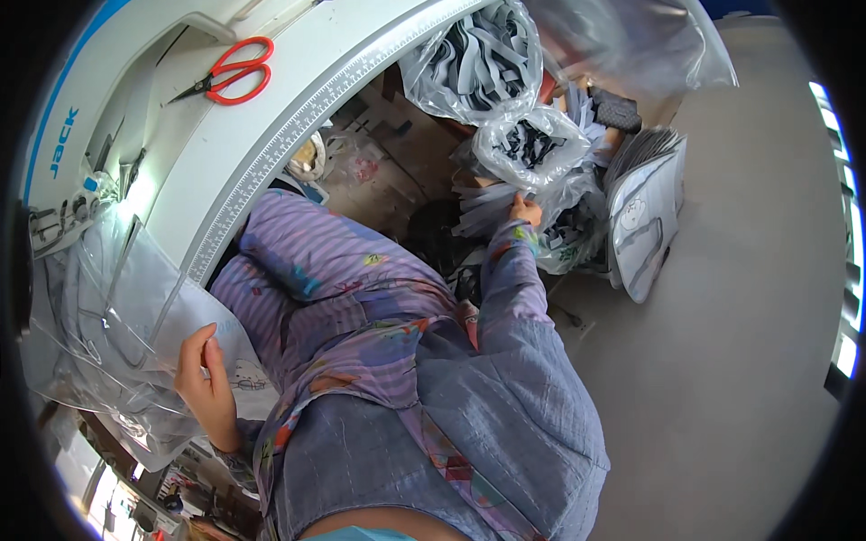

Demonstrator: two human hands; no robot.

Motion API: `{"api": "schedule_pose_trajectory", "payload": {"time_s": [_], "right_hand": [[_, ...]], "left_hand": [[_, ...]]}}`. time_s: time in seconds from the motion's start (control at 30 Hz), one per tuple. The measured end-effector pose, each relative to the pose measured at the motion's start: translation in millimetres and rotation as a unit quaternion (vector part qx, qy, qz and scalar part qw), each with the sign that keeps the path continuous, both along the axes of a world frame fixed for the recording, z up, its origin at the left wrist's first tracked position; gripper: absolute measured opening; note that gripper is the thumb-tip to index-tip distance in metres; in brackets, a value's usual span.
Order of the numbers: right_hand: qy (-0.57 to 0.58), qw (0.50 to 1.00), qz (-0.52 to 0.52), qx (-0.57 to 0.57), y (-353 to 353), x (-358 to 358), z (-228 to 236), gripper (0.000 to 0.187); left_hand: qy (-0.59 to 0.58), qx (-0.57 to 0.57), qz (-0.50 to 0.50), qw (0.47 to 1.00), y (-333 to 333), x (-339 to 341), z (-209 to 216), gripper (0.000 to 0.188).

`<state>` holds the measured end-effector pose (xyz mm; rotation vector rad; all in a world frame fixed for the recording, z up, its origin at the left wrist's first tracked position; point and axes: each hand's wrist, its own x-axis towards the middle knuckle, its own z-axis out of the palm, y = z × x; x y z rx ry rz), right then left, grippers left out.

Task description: Sewing plastic and fabric components together using an industrial sewing machine to create bags.

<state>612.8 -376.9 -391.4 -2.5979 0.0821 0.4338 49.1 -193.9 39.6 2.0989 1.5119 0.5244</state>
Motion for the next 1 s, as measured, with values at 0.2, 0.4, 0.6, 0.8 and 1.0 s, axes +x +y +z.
{"api": "schedule_pose_trajectory", "payload": {"time_s": [0.2, 0.4, 0.6, 0.8, 1.0], "right_hand": [[0.184, 0.927, 0.02, 0.326, 24.8, -97.1, 53.2, 0.021], [0.066, 0.753, 0.567, 0.327, 79.2, -278.1, 283.5, 0.02], [0.125, 0.801, 0.55, 0.199, 54.4, -228.5, 267.4, 0.029], [0.502, 0.675, 0.359, 0.403, 122.4, -192.3, 300.9, 0.015], [0.539, 0.59, 0.467, 0.379, 253.0, -250.0, 338.6, 0.014]], "left_hand": [[-0.038, -0.085, -0.008, 0.996, 7.3, 21.3, -7.1, 0.017], [-0.216, 0.04, -0.322, 0.921, 20.6, 142.0, -73.7, 0.014], [-0.034, -0.13, -0.318, 0.939, 8.7, 153.2, -127.9, 0.016], [-0.328, -0.334, -0.155, 0.87, 86.9, 110.5, -68.1, 0.024], [-0.702, -0.296, -0.074, 0.644, 120.1, 108.1, -15.5, 0.013]]}}
